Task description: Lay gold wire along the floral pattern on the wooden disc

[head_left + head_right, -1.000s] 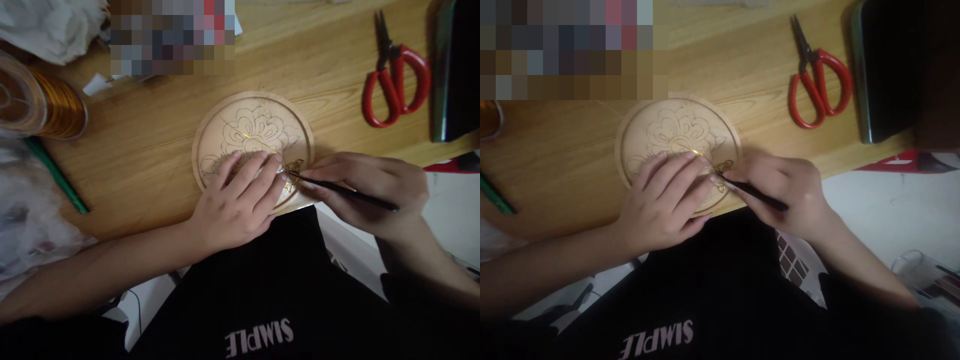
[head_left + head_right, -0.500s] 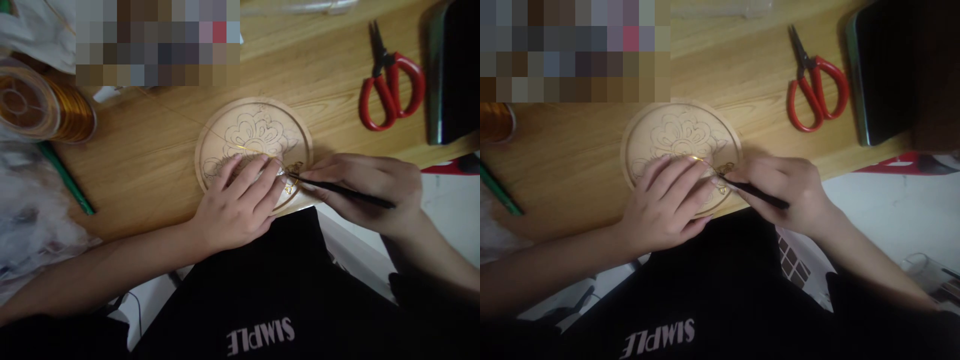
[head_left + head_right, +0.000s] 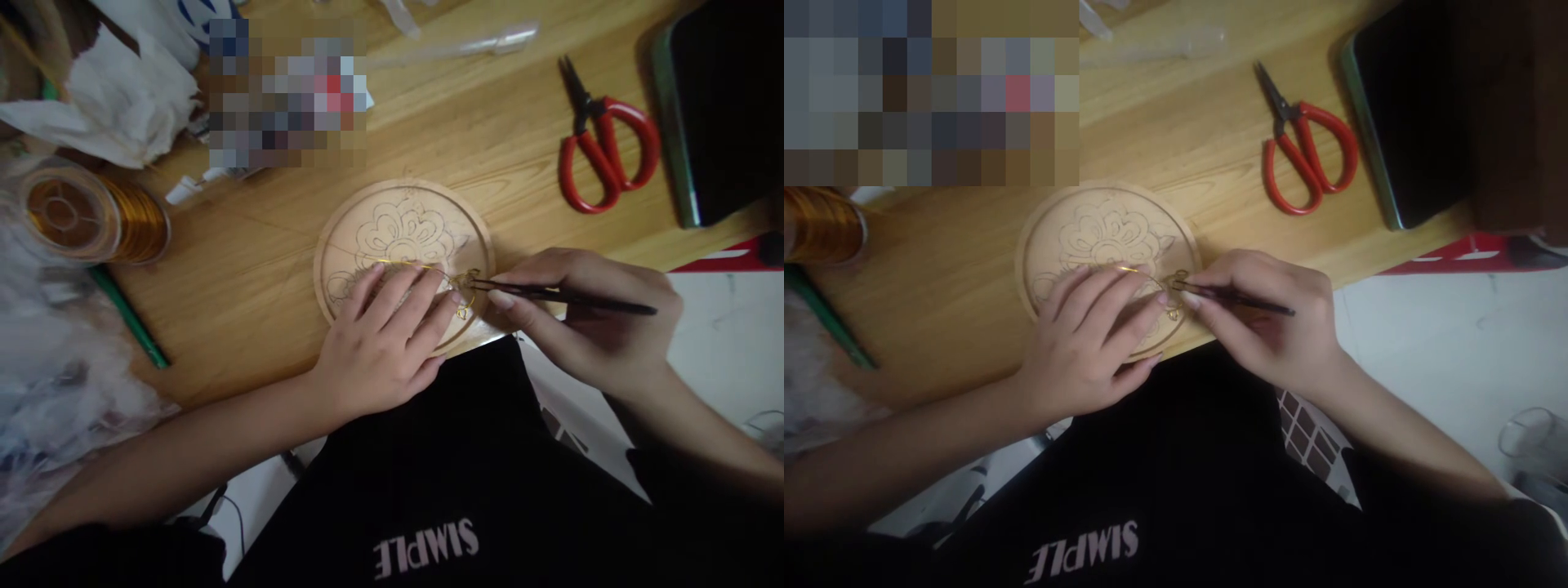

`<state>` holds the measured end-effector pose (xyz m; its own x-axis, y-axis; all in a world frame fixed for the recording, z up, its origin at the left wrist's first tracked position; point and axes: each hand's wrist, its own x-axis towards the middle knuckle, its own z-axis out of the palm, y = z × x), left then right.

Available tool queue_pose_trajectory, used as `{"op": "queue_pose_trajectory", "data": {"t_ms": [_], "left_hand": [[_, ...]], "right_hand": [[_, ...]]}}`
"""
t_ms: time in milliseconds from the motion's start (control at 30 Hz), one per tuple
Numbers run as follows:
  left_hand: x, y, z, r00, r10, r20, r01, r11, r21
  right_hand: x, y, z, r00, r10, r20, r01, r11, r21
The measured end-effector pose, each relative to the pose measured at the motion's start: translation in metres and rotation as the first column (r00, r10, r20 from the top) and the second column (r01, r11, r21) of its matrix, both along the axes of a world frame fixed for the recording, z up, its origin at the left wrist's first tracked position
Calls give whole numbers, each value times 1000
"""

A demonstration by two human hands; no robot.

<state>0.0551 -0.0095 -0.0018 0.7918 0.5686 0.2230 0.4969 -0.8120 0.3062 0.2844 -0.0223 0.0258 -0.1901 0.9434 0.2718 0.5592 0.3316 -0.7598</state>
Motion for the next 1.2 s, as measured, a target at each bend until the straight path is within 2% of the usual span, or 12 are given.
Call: {"op": "queue_pose_trajectory", "data": {"t_ms": [200, 400, 667, 800, 933, 1067, 1200], "left_hand": [[0, -1, 1, 1000, 16, -12, -17, 1000, -20], [1, -2, 1, 1000, 16, -5, -16, 999, -46], [2, -2, 0, 999, 26, -19, -26, 1000, 5], [2, -2, 0, 999, 26, -29, -25, 1000, 15], [1, -2, 0, 1000, 18, -24, -17, 1000, 14], [1, -2, 0, 999, 22, -37, -21, 1000, 12], [2, -2, 1, 999, 26, -40, -26, 1000, 14]], "right_hand": [[-11, 2, 3, 997, -9, 71, 13, 998, -61], [-11, -1, 2, 992, 18, 126, -14, 999, -33], [-6, 1, 1, 987, 90, 131, -89, 996, -17], [0, 5, 2, 967, 172, 187, -173, 985, -12], [9, 12, 3, 920, 289, 264, -312, 949, 49], [13, 19, 9, 862, 322, 391, -360, 933, 25], [17, 23, 12, 818, 385, 428, -430, 903, 9]]}}
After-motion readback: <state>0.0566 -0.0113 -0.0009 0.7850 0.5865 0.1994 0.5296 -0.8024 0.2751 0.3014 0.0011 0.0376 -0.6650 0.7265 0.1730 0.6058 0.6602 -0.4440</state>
